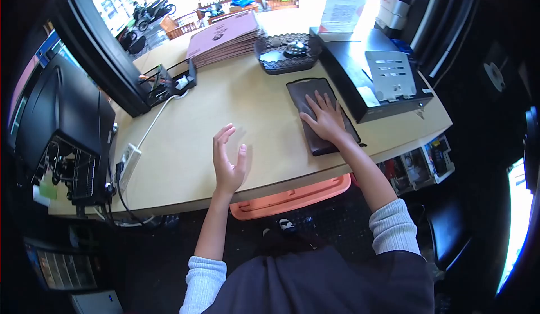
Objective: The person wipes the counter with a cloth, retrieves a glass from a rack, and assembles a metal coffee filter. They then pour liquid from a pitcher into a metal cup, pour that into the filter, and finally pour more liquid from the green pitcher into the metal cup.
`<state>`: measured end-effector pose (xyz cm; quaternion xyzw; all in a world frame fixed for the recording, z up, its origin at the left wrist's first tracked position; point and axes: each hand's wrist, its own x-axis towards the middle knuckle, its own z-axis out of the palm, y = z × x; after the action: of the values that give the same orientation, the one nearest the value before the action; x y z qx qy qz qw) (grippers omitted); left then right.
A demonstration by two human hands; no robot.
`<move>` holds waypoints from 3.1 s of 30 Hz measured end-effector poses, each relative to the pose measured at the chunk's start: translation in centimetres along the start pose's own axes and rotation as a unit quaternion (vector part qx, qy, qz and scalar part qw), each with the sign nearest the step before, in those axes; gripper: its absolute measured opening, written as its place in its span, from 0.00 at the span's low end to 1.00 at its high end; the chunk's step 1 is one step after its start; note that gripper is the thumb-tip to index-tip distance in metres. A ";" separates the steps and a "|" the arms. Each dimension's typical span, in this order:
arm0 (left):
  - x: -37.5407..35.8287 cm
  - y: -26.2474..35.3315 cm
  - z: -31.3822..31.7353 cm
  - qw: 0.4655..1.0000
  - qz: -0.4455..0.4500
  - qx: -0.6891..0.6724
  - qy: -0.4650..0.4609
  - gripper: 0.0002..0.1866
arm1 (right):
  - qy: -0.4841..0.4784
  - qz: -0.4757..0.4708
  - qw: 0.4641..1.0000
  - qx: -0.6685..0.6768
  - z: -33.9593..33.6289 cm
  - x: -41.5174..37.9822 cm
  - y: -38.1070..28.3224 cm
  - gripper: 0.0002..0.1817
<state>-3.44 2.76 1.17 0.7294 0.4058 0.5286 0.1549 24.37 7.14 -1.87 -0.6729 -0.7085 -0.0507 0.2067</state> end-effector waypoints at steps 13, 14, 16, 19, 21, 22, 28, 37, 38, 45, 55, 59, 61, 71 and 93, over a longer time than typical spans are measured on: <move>4.1 -0.5 -0.3 0.988 0.036 -0.108 -0.104 0.21 | -0.068 0.209 0.975 -0.027 -14.5 -13.4 2.5 0.11; 4.5 -0.6 -0.3 0.988 0.040 -0.110 -0.104 0.21 | -0.006 0.217 0.975 -0.044 -15.3 -12.9 2.5 0.11; 5.3 -0.8 -0.3 0.985 0.041 -0.122 -0.116 0.22 | 0.059 0.227 0.970 -0.062 -16.7 -11.4 2.0 0.11; 6.8 -0.8 0.5 0.982 0.037 -0.129 -0.132 0.22 | 0.268 0.102 0.955 0.080 -16.7 -7.0 -0.5 0.12; 8.1 -0.9 1.7 0.981 0.046 -0.126 -0.138 0.22 | 0.240 0.104 0.955 0.137 -14.8 -3.8 -3.2 0.16; 8.9 -1.1 2.5 0.981 0.052 -0.121 -0.145 0.22 | 0.176 0.112 0.968 0.142 -13.8 -2.2 -4.6 0.17; 15.8 -3.5 9.4 0.982 0.053 -0.127 -0.132 0.18 | -0.061 0.007 0.997 0.038 -0.9 3.3 -4.9 0.32; 26.9 -6.5 19.2 0.964 0.049 0.109 -0.239 0.33 | -0.005 0.005 1.000 0.009 0.9 3.4 -4.8 0.29; 27.8 -6.2 19.7 0.943 -0.047 0.083 -0.318 0.37 | -0.005 0.004 1.000 0.015 0.9 3.4 -4.8 0.29; 29.3 -7.5 23.4 0.920 -0.006 0.237 -0.313 0.39 | -0.012 0.016 0.999 0.027 1.2 3.3 -4.5 0.29; 30.1 -4.9 13.3 0.986 0.004 0.065 -0.153 0.47 | 0.011 -0.001 0.999 0.045 1.0 3.4 -4.6 0.27; 28.8 -9.0 8.1 0.993 0.024 0.092 -0.071 0.47 | 0.016 -0.007 0.998 0.053 1.3 3.4 -4.5 0.28; 27.6 -10.7 6.1 0.990 -0.027 0.103 -0.087 0.46 | 0.027 -0.009 0.999 0.044 1.4 3.4 -4.5 0.27; 22.6 -14.8 10.2 0.973 -0.075 0.174 -0.129 0.44 | 0.028 -0.008 0.999 0.042 1.3 3.4 -4.6 0.27; 11.4 -4.8 1.5 0.964 0.068 0.014 -0.258 0.28 | -0.057 -0.119 0.991 0.022 0.6 1.8 -6.0 0.26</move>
<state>-2.88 14.71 4.79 0.8690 0.3092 0.3258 0.2077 18.33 8.49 -0.51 -0.5813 -0.7948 -0.0212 0.1729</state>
